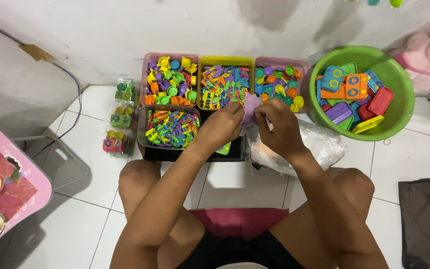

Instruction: The person sits on the floor and wipes various colorful plastic toys with a cloth. They pick up items like a green block and a yellow toy from containers and wipe them down before placing them back.

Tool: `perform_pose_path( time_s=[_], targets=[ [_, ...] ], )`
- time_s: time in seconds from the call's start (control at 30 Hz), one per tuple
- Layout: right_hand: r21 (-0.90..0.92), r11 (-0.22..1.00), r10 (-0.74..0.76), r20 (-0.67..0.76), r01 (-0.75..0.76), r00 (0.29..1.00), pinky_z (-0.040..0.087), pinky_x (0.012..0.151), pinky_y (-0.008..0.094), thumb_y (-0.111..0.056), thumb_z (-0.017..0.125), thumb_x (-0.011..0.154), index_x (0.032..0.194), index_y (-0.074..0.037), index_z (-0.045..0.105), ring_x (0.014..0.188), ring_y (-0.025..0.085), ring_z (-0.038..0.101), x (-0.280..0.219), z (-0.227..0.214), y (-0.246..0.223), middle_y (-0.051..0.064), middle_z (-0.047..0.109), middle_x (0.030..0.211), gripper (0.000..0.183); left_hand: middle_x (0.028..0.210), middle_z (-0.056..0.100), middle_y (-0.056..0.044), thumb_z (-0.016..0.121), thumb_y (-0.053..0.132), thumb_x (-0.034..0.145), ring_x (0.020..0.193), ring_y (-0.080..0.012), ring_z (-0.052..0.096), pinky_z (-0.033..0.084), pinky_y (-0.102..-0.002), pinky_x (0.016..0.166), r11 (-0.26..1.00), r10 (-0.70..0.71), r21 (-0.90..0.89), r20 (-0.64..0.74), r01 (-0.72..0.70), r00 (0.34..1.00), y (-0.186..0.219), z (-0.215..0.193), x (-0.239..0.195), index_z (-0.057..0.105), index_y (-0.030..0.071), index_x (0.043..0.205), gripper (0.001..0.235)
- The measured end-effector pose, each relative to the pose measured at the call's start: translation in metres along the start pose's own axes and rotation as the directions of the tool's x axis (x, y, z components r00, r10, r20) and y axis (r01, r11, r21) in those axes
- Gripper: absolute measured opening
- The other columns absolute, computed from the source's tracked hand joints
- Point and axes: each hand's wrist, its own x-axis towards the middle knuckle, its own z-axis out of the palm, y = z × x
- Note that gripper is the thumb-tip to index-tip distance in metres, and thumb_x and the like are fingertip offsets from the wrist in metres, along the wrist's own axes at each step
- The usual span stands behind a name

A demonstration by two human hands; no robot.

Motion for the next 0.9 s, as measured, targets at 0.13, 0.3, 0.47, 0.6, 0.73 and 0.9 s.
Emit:
perform_pose_path(
  time_s=[0.13, 0.3, 0.47, 0.6, 0.73, 0.9],
  targets=[
    [0.034, 0.997, 0.067, -0.021, -0.066, 0.998, 0.05, 0.056, 0.036, -0.001, 0.068, 0.098, 0.099, -0.007, 0.071, 0.06, 0.023, 0.057, -0.004, 0.002, 0.004, 0.005, 0.058, 0.078, 0.007, 0.098, 0.065, -0.019, 0.057, -0.003, 0.09, 0.09, -0.0405, 0.069, 0.058, -0.042, 0.076, 0.985, -0.084, -0.161, -0.111, 0.066, 0.99, 0.008, -0.001, 0.008, 0.068, -0.003, 0.102, 0.016],
    [0.265, 0.919, 0.29, 0.052, -0.293, 0.956, 0.053, 0.056, 0.036, 0.006, 0.066, 0.092, 0.092, -0.005, 0.07, 0.057, 0.027, 0.061, -0.014, 0.014, 0.015, 0.011, 0.059, 0.071, 0.012, 0.09, 0.074, -0.008, 0.062, 0.004, 0.096, 0.085, -0.0224, 0.073, 0.056, -0.035, 0.075, 0.732, -0.514, -0.612, -0.211, 0.298, 0.831, 0.017, 0.002, 0.019, 0.077, 0.01, 0.097, 0.015],
    [0.371, 0.849, 0.387, 0.049, -0.376, 0.921, 0.052, 0.057, 0.032, 0.006, 0.068, 0.084, 0.087, -0.004, 0.07, 0.057, 0.017, 0.055, -0.024, 0.031, 0.007, 0.008, 0.054, 0.066, 0.011, 0.086, 0.075, -0.003, 0.065, 0.009, 0.095, 0.079, -0.0067, 0.063, 0.055, -0.028, 0.07, 0.323, -0.8, -0.876, -0.051, 0.357, 0.598, 0.021, 0.025, 0.014, 0.076, 0.009, 0.101, 0.013],
    [0.33, 0.88, 0.369, -0.019, -0.343, 0.929, 0.049, 0.052, 0.028, -0.001, 0.075, 0.089, 0.085, -0.007, 0.074, 0.053, 0.016, 0.058, -0.023, 0.036, 0.003, 0.005, 0.058, 0.064, 0.008, 0.094, 0.076, -0.009, 0.066, 0.011, 0.096, 0.082, -0.0102, 0.064, 0.055, -0.029, 0.074, 0.121, -0.845, -0.933, 0.083, 0.34, 0.528, 0.022, 0.025, 0.015, 0.075, 0.004, 0.109, 0.018],
    [0.3, 0.901, 0.339, -0.033, -0.314, 0.94, 0.048, 0.051, 0.029, -0.005, 0.075, 0.093, 0.085, -0.007, 0.073, 0.052, 0.018, 0.058, -0.018, 0.027, 0.004, 0.006, 0.058, 0.064, 0.008, 0.091, 0.077, -0.007, 0.075, 0.009, 0.087, 0.078, -0.011, 0.069, 0.059, -0.03, 0.073, 0.049, -0.832, -0.939, 0.15, 0.34, 0.534, 0.018, 0.021, 0.018, 0.077, 0.008, 0.106, 0.019],
    [-0.03, 0.996, 0.08, 0.021, -0.079, 0.997, 0.049, 0.058, 0.037, 0.004, 0.072, 0.09, 0.086, -0.008, 0.068, 0.06, 0.026, 0.06, -0.006, 0.008, 0.003, 0.005, 0.055, 0.07, 0.013, 0.083, 0.075, -0.01, 0.077, 0.003, 0.083, 0.085, -0.0101, 0.063, 0.057, -0.031, 0.07, 0.463, -0.731, -0.775, -0.06, 0.43, 0.68, 0.003, 0.028, 0.004, 0.077, 0.005, 0.103, 0.02]
  ],
)
